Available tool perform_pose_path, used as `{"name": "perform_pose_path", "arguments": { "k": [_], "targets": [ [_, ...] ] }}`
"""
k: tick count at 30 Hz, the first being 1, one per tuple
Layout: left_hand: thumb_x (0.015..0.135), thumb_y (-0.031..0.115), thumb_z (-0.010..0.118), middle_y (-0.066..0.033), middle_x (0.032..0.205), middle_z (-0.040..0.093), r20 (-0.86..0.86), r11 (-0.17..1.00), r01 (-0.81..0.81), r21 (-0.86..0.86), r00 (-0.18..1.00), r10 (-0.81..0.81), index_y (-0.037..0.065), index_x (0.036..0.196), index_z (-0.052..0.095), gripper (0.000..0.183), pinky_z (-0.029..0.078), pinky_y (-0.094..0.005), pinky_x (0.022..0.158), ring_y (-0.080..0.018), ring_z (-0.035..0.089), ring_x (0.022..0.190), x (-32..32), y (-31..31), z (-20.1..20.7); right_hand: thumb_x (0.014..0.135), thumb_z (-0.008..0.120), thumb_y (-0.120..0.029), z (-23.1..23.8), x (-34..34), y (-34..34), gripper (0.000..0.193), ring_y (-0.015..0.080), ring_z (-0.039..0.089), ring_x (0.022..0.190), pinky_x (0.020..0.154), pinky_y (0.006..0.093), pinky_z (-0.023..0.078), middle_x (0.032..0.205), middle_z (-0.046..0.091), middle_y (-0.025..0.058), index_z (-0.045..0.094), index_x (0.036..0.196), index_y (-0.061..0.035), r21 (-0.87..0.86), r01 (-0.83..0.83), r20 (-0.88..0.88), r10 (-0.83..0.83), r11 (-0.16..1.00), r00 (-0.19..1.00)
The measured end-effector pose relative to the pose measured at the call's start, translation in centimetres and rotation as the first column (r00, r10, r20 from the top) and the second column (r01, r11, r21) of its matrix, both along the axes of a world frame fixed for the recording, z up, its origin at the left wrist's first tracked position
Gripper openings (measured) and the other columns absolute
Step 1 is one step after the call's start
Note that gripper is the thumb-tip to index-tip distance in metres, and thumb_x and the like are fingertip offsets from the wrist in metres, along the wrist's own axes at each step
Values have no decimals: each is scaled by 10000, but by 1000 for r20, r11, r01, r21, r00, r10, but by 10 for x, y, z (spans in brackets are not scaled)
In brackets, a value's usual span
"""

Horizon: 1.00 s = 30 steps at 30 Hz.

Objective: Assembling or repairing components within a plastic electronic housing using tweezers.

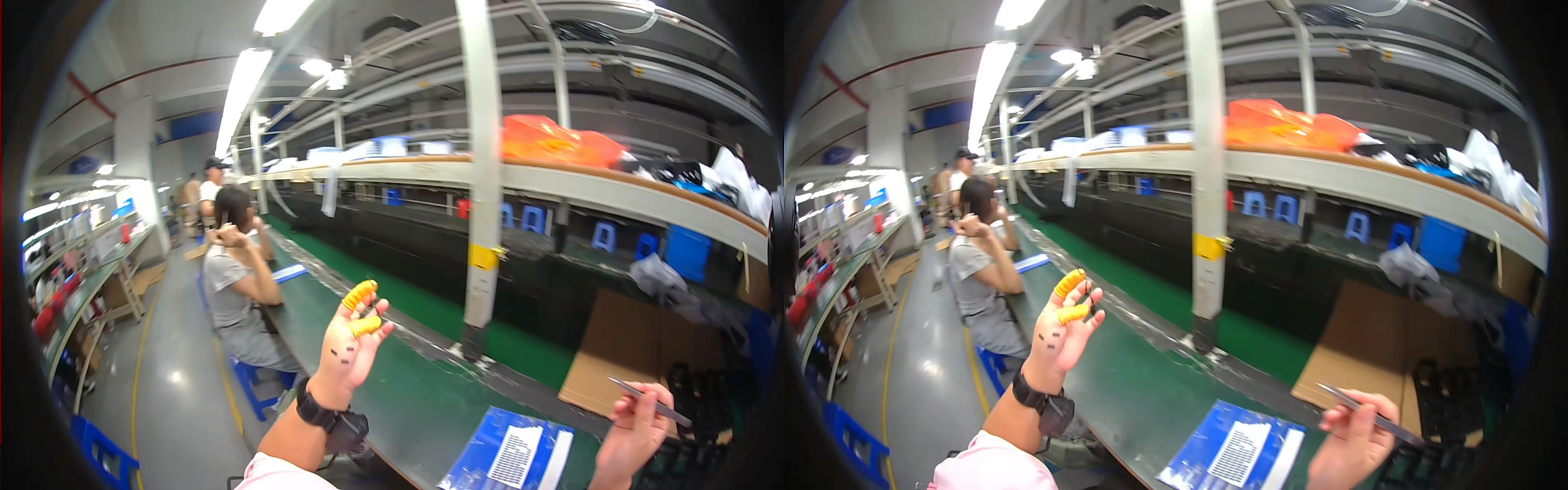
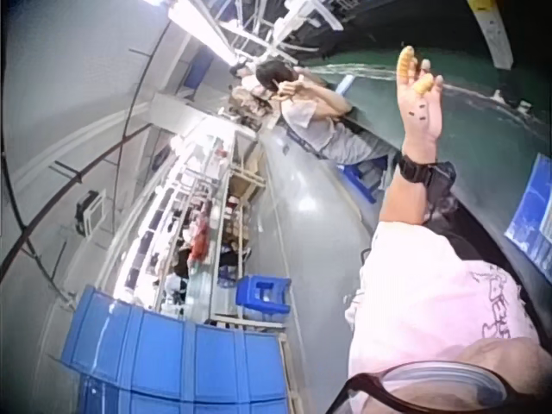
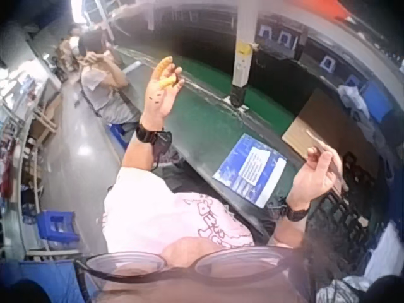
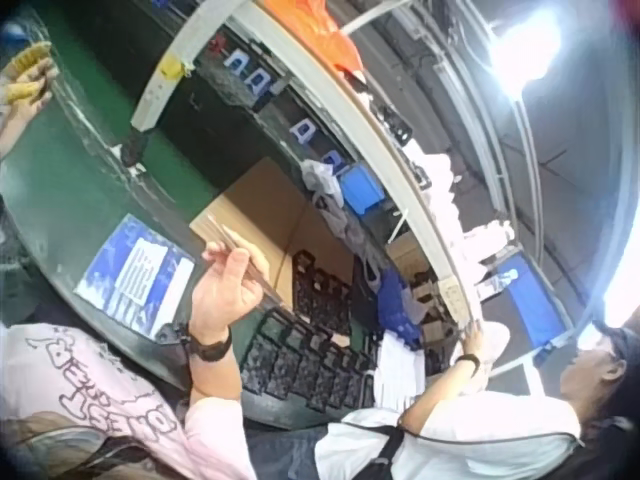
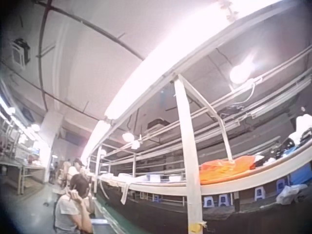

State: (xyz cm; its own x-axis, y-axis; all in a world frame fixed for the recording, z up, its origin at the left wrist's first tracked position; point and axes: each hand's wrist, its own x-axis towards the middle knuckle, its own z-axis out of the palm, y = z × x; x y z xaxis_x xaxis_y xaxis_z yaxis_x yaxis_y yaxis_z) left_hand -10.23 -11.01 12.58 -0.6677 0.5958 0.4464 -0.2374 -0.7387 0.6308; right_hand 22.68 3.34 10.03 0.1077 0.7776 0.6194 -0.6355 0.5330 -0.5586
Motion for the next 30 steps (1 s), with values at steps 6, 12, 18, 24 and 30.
{"name": "perform_pose_path", "arguments": {
  "k": [6, 12, 18, 24, 30],
  "targets": [
    [927, 231, 417, -25, 1068, 437, -137, 952, -307, 18, 942, 306, 192, 1312, 369, 390, 441, -324, 790, -173, 504, 980, -117, -75, 1, 897, 512, -181, -2, 14, 18, 181, 80, 515, 612, 533, 174, 398, 848, 617, 73, 565, 949, -16, -1, 4, -16, -4, 1000, 1000],
    [909, 171, 450, -143, 1125, 483, -341, 911, -372, -177, 892, 298, 246, 1404, 83, 621, 476, -301, 718, -205, 570, 894, -95, -160, 16, 898, 503, -150, 6, -12, -7, 164, 118, 561, 670, 617, 203, 439, 850, 631, 93, 584, 905, -8, -24, 3, 97, -1, 1000, 995],
    [803, -3, 533, -10, 616, 499, -377, 778, -626, -60, 736, 563, 250, 1409, 25, 830, 378, -196, 408, -85, 456, 457, -99, -227, 36, 898, 502, -147, -5, -21, -12, 151, 107, 549, 668, 617, 204, 422, 853, 631, 81, 584, 910, -20, -66, 34, 230, -18, 997, 973],
    [835, 120, 525, -10, 639, 461, -292, 878, -474, -66, 851, 437, 303, 1390, 76, 737, 380, -228, 465, -71, 419, 475, -124, -281, 50, 911, 489, -249, -60, 10, 70, 212, 18, 441, 502, 418, 135, 335, 801, 604, 27, 551, 972, -55, -10, 31, 181, -28, 999, 983],
    [790, 209, 625, -14, 550, 428, -514, 959, -254, -123, 843, 157, 52, 686, 472, 242, 347, -230, 450, -88, 396, 421, -129, -277, 48, 894, 510, -188, -12, -33, 4, 193, 120, 559, 675, 604, 201, 422, 865, 632, 102, 572, 926, -7, -37, 79, 220, -69, 996, 973]
  ]
}}
